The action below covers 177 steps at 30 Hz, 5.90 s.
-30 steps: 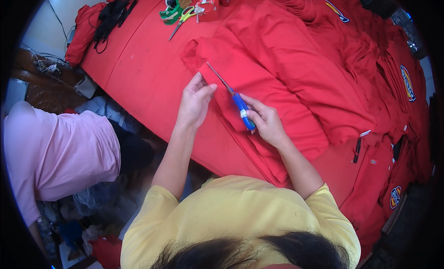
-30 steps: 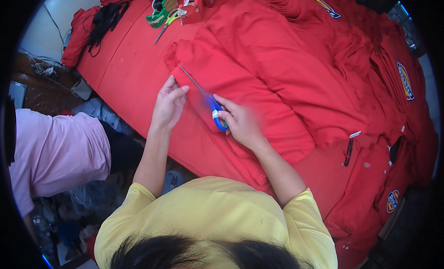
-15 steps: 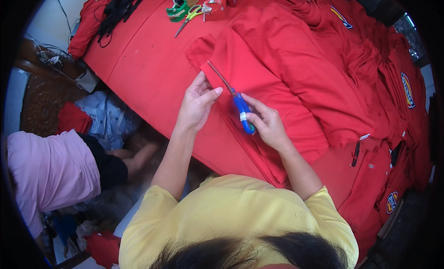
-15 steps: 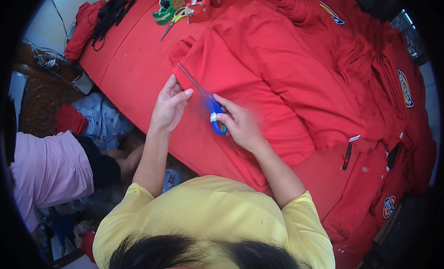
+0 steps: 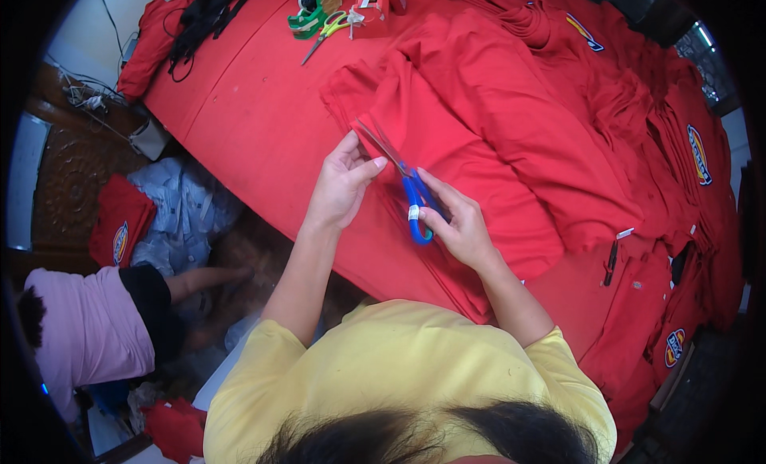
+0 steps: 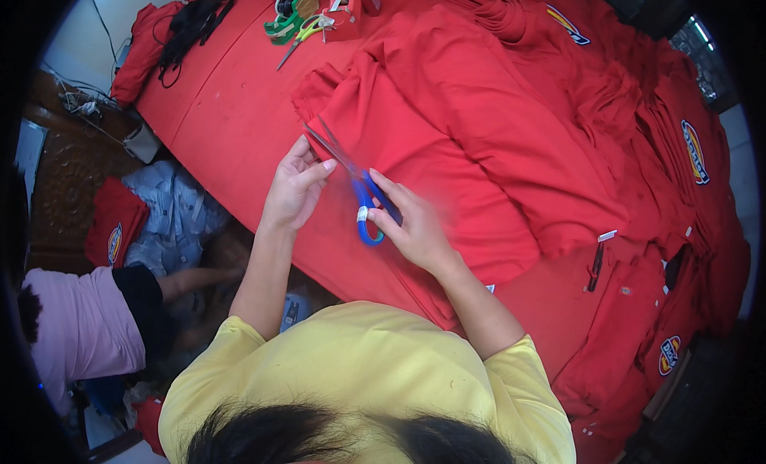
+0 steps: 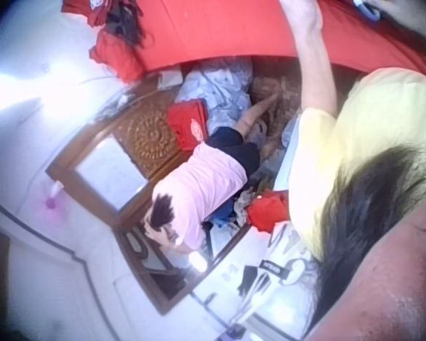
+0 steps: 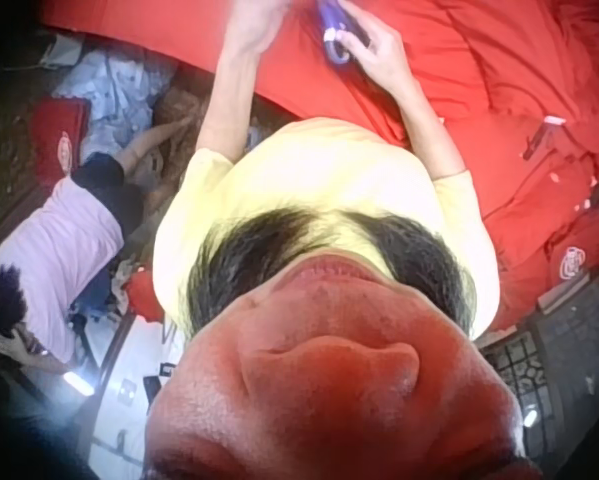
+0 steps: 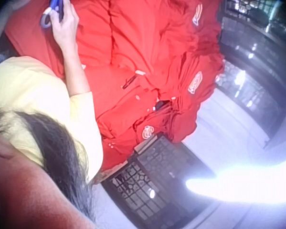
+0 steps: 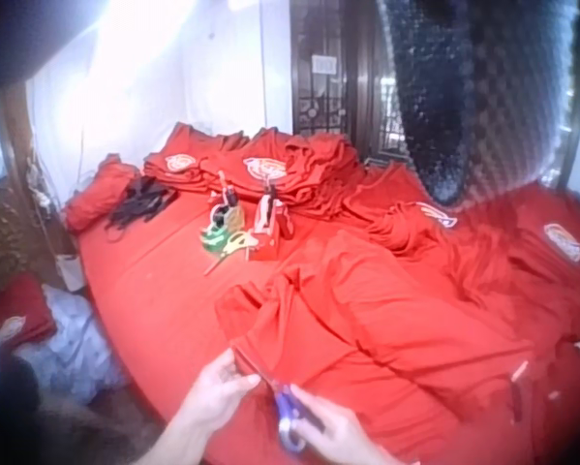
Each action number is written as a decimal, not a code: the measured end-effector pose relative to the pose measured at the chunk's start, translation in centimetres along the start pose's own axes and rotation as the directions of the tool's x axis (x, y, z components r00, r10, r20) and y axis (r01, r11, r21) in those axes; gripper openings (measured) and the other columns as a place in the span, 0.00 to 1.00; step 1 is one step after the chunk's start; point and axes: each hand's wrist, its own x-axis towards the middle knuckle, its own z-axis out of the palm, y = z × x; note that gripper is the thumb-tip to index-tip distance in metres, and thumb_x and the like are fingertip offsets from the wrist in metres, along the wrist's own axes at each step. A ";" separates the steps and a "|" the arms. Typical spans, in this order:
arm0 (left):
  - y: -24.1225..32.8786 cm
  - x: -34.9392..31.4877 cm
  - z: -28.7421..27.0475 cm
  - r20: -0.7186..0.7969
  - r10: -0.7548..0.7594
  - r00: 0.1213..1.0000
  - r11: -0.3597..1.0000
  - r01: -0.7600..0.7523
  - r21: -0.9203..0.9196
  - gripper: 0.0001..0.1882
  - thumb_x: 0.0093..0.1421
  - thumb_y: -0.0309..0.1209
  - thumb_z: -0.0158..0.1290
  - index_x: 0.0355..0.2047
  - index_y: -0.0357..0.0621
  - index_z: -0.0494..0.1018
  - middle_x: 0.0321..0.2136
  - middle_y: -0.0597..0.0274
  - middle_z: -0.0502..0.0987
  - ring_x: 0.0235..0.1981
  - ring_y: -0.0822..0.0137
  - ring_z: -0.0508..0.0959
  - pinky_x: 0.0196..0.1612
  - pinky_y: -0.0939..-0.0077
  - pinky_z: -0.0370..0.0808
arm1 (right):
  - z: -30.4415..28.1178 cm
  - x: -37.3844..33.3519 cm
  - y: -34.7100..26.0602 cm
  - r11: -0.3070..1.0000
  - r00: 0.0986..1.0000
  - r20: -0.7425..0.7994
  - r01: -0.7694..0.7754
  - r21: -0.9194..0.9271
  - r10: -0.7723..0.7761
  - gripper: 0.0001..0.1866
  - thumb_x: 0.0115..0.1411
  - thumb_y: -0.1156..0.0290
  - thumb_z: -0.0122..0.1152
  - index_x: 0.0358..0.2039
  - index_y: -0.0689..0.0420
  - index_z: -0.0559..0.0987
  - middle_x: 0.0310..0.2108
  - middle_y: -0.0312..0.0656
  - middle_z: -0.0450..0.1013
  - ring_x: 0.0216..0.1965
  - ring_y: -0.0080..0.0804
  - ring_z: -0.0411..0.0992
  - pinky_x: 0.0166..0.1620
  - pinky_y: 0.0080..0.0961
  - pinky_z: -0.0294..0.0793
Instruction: The person uses scissors to cut plastic fasteners and tags off a stack of red shirts on a table.
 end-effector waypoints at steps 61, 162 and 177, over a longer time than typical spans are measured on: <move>-1.4 2.0 -1.5 -0.123 0.018 0.992 0.994 -0.005 0.105 0.13 0.58 0.20 0.50 0.44 0.35 0.72 0.37 0.61 0.77 0.39 0.72 0.76 0.45 0.78 0.72 | -0.8 -1.1 0.7 0.918 0.999 -0.023 0.021 -0.396 -0.033 0.29 0.55 0.70 0.61 0.57 0.60 0.65 0.31 0.42 0.69 0.23 0.29 0.69 0.27 0.24 0.68; -2.1 1.2 -0.2 -0.110 -0.013 0.994 0.999 0.009 -0.040 0.18 0.57 0.19 0.52 0.49 0.39 0.70 0.34 0.67 0.74 0.37 0.72 0.76 0.41 0.77 0.76 | -0.5 -0.5 1.8 0.785 0.933 0.167 -0.358 0.505 0.317 0.22 0.65 0.72 0.45 0.59 0.63 0.63 0.31 0.39 0.71 0.23 0.19 0.69 0.24 0.15 0.71; -2.1 0.9 -0.6 -0.101 -0.066 0.993 0.998 0.066 -0.002 0.21 0.57 0.19 0.51 0.52 0.44 0.67 0.36 0.68 0.75 0.39 0.74 0.75 0.43 0.76 0.73 | 0.0 -0.2 1.3 0.939 0.962 0.073 -0.274 0.207 0.264 0.25 0.62 0.70 0.51 0.60 0.61 0.62 0.36 0.42 0.73 0.30 0.20 0.71 0.27 0.14 0.72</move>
